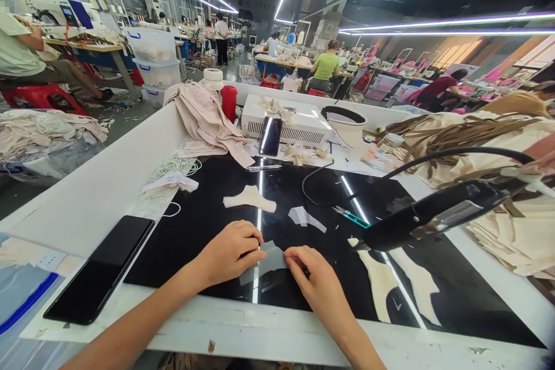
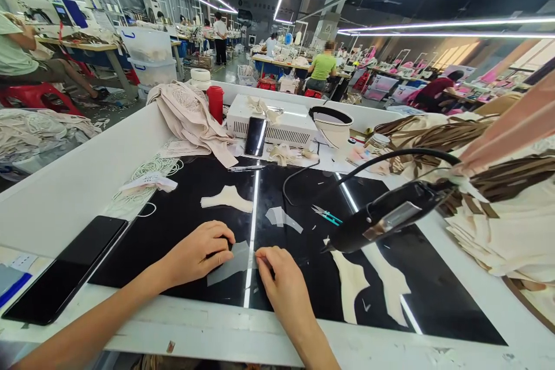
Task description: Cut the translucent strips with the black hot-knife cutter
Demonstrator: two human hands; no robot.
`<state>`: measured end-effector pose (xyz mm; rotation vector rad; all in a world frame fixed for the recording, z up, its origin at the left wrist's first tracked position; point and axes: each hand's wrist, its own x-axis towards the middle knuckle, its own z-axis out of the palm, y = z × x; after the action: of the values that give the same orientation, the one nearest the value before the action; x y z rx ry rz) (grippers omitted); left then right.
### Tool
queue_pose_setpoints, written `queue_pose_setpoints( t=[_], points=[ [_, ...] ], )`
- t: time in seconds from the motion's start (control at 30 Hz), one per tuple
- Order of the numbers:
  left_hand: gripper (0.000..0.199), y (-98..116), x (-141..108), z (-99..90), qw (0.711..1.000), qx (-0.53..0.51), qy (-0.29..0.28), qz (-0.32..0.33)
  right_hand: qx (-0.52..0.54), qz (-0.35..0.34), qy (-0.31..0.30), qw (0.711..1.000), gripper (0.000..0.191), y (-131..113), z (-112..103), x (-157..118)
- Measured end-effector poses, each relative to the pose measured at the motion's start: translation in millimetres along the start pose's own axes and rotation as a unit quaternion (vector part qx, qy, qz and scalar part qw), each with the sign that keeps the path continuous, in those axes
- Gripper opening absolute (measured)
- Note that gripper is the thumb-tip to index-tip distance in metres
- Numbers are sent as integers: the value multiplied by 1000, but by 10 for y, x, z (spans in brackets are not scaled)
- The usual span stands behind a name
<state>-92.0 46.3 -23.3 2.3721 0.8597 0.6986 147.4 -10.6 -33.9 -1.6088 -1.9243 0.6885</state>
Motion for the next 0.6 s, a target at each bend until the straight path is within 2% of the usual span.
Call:
queue_pose_setpoints(
  t=[0.13, 0.27, 0.4, 0.6],
  points=[
    [21, 44, -20, 42, 999, 6, 10, 32, -33, -7, 12, 999, 20, 17, -10, 0],
    [19, 24, -28, 113, 997, 40, 1, 71, -78, -46, 111, 990, 23, 54, 12, 115],
    [18, -18, -28, 142, 996, 44, 21, 75, -147, -53, 185, 970, 32, 101, 80, 412],
    [24, -35, -36, 127, 995, 59, 31, 80, -174, 1, 223, 959, 33, 139, 229, 882]
  ],
)
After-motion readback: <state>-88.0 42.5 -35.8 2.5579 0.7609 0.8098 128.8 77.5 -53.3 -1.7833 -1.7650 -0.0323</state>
